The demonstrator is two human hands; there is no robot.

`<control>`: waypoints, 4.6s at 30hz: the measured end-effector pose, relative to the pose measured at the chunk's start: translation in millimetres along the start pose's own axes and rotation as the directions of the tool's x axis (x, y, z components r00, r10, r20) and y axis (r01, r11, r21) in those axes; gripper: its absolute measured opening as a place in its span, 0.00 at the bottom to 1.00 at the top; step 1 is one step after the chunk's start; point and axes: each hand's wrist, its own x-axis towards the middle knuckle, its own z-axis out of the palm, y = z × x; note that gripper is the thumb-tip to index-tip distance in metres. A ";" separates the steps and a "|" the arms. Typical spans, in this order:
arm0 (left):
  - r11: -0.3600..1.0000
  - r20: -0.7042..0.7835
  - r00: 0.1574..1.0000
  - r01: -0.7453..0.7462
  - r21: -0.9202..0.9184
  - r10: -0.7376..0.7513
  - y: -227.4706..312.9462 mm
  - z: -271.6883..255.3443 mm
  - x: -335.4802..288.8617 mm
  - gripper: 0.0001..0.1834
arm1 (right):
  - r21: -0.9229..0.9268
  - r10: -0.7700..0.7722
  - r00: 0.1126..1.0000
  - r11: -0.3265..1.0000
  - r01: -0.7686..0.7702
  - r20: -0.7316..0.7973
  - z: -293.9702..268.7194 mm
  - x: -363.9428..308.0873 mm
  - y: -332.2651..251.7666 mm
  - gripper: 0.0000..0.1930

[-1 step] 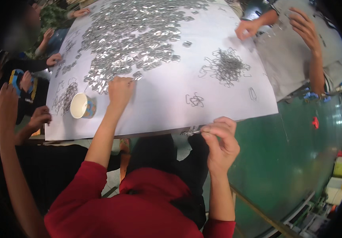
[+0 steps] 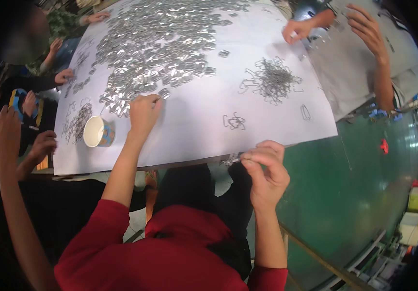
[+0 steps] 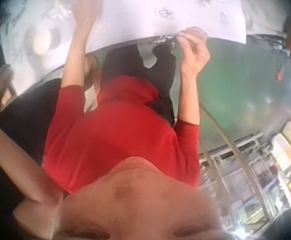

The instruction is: The person threads small metal hooks onto larger metal bracket pieces one at a time and then hangs the assembled chains of brackets onto a metal rack.

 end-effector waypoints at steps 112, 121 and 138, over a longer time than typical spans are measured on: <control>0.008 0.175 0.975 0.176 -0.984 0.139 174.2 -41.8 -82.9 0.04 | -0.015 0.162 0.982 0.986 -0.164 -0.096 4.3 7.2 -29.1 0.04; 0.572 0.004 0.996 -0.048 -0.819 0.088 114.7 -29.5 -46.8 0.11 | -0.018 -0.019 0.982 1.000 0.016 -0.189 2.4 -1.5 -23.4 0.04; 0.426 0.360 0.929 0.360 -0.830 -0.083 48.1 -18.6 -14.5 0.08 | 0.050 0.011 0.999 0.999 -0.008 -0.052 -22.0 -3.1 -7.4 0.04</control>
